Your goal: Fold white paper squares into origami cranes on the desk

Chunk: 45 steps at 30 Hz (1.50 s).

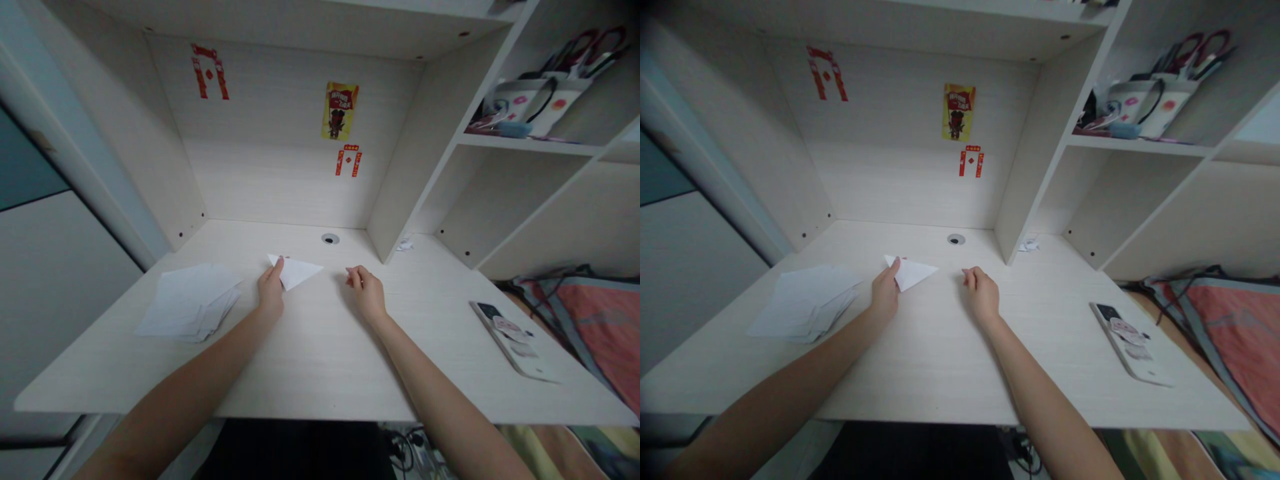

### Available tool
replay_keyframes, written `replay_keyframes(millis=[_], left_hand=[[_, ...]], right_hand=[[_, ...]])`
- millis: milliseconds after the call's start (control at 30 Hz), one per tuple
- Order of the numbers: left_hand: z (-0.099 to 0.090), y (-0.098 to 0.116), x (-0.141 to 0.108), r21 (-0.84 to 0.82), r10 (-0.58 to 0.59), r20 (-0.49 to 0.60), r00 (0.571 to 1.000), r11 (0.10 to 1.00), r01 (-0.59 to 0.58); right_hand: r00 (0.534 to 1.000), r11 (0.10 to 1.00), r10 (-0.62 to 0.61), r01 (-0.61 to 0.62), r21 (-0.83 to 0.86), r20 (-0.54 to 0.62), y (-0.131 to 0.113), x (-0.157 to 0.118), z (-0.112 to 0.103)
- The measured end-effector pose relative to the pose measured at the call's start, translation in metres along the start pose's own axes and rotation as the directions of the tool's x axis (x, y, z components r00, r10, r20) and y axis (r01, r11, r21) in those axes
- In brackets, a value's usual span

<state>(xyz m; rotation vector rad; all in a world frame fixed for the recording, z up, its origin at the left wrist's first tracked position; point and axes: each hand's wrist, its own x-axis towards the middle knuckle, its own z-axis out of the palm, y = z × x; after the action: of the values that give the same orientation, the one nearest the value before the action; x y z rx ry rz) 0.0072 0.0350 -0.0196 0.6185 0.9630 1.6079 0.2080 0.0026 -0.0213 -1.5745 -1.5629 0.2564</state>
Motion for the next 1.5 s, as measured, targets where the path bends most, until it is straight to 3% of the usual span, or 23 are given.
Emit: replay_keyframes(millis=[100,233,333,433,667,867,1000,1200,1367,1500], left_hand=[[-0.001,-0.002,-0.001,0.053,0.004,0.044,0.999,0.999,-0.006],[0.001,-0.006,-0.007,0.105,0.000,0.139,0.990,0.994,-0.015],[0.002,-0.007,-0.009,0.133,0.009,0.177,0.984,0.991,-0.033],[0.002,-0.006,-0.011,0.175,0.020,0.233,0.972,0.983,-0.062],[0.005,-0.006,-0.018,0.275,0.032,0.412,0.911,0.948,-0.158],[0.006,-0.003,-0.018,0.209,-0.039,0.453,0.891,0.976,-0.063],[0.008,0.000,-0.023,0.252,-0.103,0.445,0.890,0.968,-0.014],[0.010,0.003,-0.028,0.246,-0.113,0.492,0.863,0.969,-0.014],[0.010,-0.005,-0.025,0.246,-0.076,0.512,0.856,0.967,-0.061],[0.008,-0.010,-0.023,0.256,-0.075,0.552,0.830,0.963,-0.083]], right_hand=[[0.999,0.996,-0.019,0.022,0.090,-0.032,-0.002,-0.001,-0.002],[0.980,0.968,-0.201,0.198,0.152,0.007,-0.018,-0.008,0.000],[0.899,0.898,-0.427,0.411,0.156,0.094,-0.025,-0.014,0.001],[0.849,0.856,-0.513,0.495,0.146,0.129,-0.025,-0.016,0.004],[0.897,0.899,-0.430,0.414,0.147,0.103,-0.017,-0.015,0.006],[0.915,0.921,-0.382,0.365,0.138,0.128,-0.017,-0.015,0.006],[0.919,0.925,-0.373,0.356,0.134,0.130,-0.019,-0.016,0.005],[0.962,0.965,-0.262,0.262,0.007,0.073,-0.021,-0.017,0.002],[0.985,0.971,-0.171,0.167,0.174,0.009,-0.022,-0.016,0.003],[0.998,0.954,-0.054,0.044,0.296,0.024,-0.020,-0.013,0.008]])
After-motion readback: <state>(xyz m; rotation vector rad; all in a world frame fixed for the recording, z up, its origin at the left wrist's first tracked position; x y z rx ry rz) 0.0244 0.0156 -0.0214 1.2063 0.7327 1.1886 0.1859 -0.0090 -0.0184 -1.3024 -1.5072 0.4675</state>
